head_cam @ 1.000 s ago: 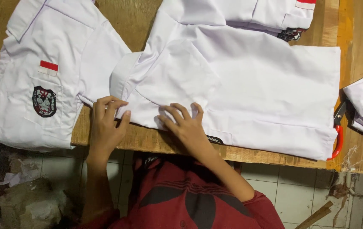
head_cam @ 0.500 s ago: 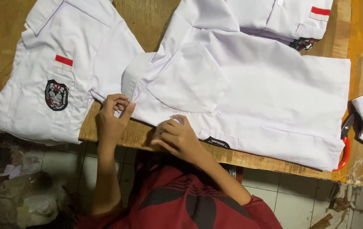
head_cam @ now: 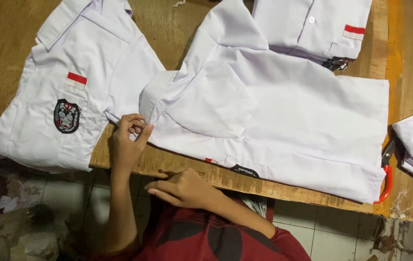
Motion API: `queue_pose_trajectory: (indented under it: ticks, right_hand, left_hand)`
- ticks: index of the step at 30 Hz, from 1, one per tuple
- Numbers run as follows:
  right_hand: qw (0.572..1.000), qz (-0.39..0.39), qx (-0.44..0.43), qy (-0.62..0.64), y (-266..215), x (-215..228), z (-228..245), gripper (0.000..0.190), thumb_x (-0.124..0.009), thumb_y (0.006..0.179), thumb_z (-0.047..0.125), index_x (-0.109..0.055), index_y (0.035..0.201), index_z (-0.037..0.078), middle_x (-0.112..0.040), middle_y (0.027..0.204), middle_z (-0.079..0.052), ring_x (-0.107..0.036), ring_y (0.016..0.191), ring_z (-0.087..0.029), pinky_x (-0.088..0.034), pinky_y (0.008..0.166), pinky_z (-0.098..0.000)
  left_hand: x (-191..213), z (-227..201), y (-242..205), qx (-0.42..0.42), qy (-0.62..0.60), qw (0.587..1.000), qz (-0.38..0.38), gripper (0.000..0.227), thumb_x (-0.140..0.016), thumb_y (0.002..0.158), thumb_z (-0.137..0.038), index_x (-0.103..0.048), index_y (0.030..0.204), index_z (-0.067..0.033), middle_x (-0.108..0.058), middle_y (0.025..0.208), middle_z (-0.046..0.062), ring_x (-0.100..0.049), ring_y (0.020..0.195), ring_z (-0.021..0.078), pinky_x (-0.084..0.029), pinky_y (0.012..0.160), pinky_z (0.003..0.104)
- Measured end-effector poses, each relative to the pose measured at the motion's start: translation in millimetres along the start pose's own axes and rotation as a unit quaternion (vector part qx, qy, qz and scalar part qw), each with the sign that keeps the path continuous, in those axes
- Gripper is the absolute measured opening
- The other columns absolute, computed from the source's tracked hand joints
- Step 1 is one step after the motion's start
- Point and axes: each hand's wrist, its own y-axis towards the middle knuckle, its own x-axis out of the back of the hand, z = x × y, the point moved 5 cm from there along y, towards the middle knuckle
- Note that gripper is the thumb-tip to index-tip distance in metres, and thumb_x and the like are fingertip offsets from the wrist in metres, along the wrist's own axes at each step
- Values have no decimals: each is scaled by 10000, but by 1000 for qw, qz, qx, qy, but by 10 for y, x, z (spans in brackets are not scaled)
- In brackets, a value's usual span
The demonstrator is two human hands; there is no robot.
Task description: A person carefully smooths and folds white school shirts on a wooden work table.
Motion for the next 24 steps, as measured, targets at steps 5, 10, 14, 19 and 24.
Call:
queue_pose_trajectory:
  ticks: [5, 10, 14, 19, 24]
  right_hand:
    - [987, -60, -23, -147, -155, -172, -394, 289, -572, 1042, 135, -613, 1322, 77, -629, 1308, -171, -594, 1283, -320, -337, 1145, -581]
    - [998, -6, 45, -40, -157, -78, -250, 180, -601, 959, 32, -673, 1106, -43, -723, 978, -249, -729, 1021, -385, -459, 1084, -579]
    - [997, -30, -30, -67, -186, -108, -384, 280, -617, 997, 132, -651, 1267, 65, -690, 1155, -165, -664, 1089, -320, -480, 956, -509]
    - [995, 12, 44, -85, -191, -82, -304, 383, -642, 1016, 239, -646, 1323, 12, -664, 1297, -262, -617, 1263, -469, -530, 1030, -527]
    - [991, 47, -45, 119, -8, 259, -44, 169, -599, 1041, 146, -735, 1076, 51, -778, 875, -136, -768, 792, -282, -613, 674, -356]
  left_hand:
    - [49, -74, -6, -1, 26, 1000, 5, 214, -759, 991, -215, -609, 1089, -97, -726, 843, 71, -555, 767, 188, -479, 809, 334]
    - [44, -77, 23, -2, 6, 1000, 23, 210, -730, 1013, -237, -614, 1104, -87, -718, 855, 89, -558, 766, 176, -482, 813, 342]
    - [36, -40, 21, 7, -18, 1000, 25, 203, -722, 1011, -206, -616, 1118, -70, -712, 896, 114, -556, 793, 182, -466, 827, 348]
    - [36, -107, 29, -14, 11, 1000, 20, 217, -725, 1016, -213, -623, 1118, -50, -716, 914, 145, -586, 801, 215, -480, 822, 369]
    - [12, -60, -94, -219, 209, 949, -86, 132, -788, 979, -147, -658, 999, -132, -573, 996, 21, -576, 846, 231, -491, 779, 380]
